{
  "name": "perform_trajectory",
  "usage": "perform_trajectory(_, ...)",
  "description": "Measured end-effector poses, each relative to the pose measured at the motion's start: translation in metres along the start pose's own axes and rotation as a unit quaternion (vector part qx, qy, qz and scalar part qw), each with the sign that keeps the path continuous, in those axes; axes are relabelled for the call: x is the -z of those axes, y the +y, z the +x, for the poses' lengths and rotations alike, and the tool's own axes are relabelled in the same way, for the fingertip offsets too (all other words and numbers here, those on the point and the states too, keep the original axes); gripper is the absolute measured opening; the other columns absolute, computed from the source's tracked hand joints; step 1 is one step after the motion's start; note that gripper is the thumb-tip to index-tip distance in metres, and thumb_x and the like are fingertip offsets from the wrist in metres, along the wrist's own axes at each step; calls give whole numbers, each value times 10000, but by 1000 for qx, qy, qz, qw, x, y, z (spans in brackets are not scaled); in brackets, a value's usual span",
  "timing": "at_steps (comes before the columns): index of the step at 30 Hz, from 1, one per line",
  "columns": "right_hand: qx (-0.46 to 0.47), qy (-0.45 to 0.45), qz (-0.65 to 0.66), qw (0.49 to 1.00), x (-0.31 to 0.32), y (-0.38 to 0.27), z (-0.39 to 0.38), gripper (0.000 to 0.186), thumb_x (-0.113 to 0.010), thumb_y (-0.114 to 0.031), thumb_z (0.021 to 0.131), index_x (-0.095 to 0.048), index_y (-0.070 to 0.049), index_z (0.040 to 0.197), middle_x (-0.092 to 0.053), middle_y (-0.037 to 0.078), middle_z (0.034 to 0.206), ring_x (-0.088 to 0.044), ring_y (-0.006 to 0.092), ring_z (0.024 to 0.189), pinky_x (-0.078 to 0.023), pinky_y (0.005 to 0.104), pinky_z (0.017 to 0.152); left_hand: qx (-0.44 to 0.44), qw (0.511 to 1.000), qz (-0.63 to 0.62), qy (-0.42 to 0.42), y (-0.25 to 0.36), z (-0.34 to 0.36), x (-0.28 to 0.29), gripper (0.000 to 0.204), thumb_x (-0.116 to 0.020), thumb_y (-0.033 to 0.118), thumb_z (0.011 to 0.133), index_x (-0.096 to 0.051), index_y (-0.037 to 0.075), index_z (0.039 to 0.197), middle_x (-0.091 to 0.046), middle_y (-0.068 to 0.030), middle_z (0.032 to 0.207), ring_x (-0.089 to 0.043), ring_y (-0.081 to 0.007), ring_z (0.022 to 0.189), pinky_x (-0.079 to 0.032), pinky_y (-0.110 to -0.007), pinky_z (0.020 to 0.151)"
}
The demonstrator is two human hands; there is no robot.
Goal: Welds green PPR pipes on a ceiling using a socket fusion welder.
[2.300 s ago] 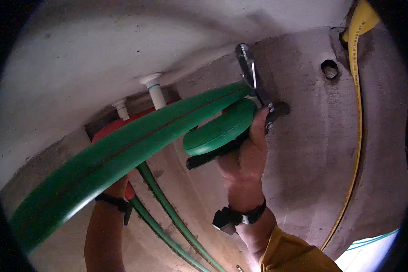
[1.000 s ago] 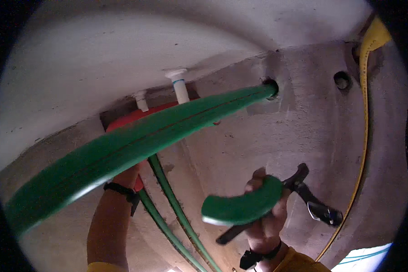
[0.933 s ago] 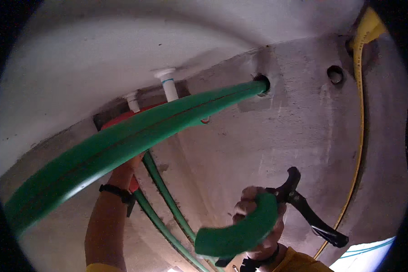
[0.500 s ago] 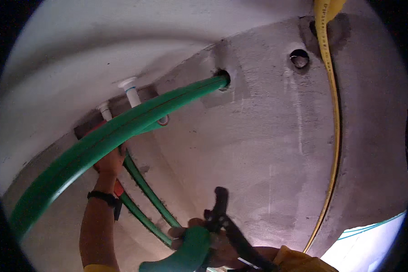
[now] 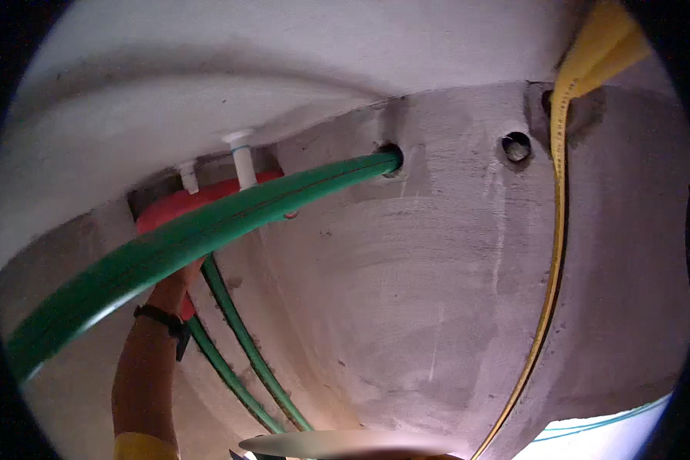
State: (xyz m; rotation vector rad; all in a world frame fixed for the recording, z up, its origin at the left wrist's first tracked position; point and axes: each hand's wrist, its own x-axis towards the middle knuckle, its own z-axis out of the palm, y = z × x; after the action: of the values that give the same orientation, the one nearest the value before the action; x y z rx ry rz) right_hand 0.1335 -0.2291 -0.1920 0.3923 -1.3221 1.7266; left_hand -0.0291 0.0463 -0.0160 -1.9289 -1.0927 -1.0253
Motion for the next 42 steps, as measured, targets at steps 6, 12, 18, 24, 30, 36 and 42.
perform_trajectory(6, -101, -20, 108, 989, -2, 46, 7, 414, -641, -251, 878, -507, -58, 1220, -438, 177, 1380, -487, 308, 1225, -438, 449, 997, -145, 969, 52, 191, -31, 18, -17, 519, -595, 371, 863, -500, 86, 1286, -549, -238, 1192, -519, -401, 1122, -393, -503, 978)
perform_trajectory(12, -157, -54, 195, 967, -6, 78, 5, 422, -650, -234, 873, -504, -48, 1223, -465, 180, 1355, -514, 304, 1200, -465, 440, 970, -176, 969, 6, 176, -7, 15, -7, 451, -644, 260, 815, -527, 88, 1215, -635, -155, 1011, -624, -352, 893, -504, -449, 797)
perform_trajectory(18, -125, 7, 24, 992, 26, 82, -25, 384, -706, -199, 828, -557, 2, 1119, -640, 132, 1104, -633, 228, 932, -507, 371, 861, -164, 970, 0, 181, 2, 14, -6, 468, -658, 214, 789, -520, 98, 1221, -629, -172, 1026, -627, -356, 890, -511, -453, 783)
perform_trajectory(24, -377, 176, -641, 645, 80, 29, -136, 302, -678, -290, 859, -647, -79, 1072, -673, 128, 829, -662, 246, 775, -490, 363, 690, -145, 982, -16, 120, -8, 15, -7, 430, -635, 324, 834, -554, 71, 1172, -618, -197, 1060, -595, -384, 968, -476, -478, 853)
perform_trajectory(30, -526, 101, -380, 754, 73, 85, -183, 418, -708, -203, 805, -561, -6, 1142, -625, 40, 925, -531, 144, 832, -444, 321, 763, -151, 983, -22, 105, 4, 17, -7, 459, -622, 278, 839, -512, 84, 1240, -599, -190, 1117, -586, -384, 991, -474, -483, 859)
perform_trajectory(36, -348, 421, 132, 827, -8, 76, -201, 683, -586, -55, 833, -253, 24, 1424, -475, 175, 1367, -437, 253, 1289, -309, 359, 1096, -208, 952, 9, 226, -18, 13, -5, 441, -608, 259, 840, -508, 104, 1240, -634, -166, 1054, -615, -353, 959, -500, -456, 818)
perform_trajectory(42, -323, 432, -526, 658, 37, 26, -152, 763, -714, -117, 762, -279, -2, 1378, -540, 199, 1179, -532, 286, 1120, -435, 424, 938, -186, 965, -36, 183, 3, 17, -8, 411, -600, 238, 846, -513, 96, 1221, -619, -184, 1079, -607, -366, 975, -494, -466, 835)
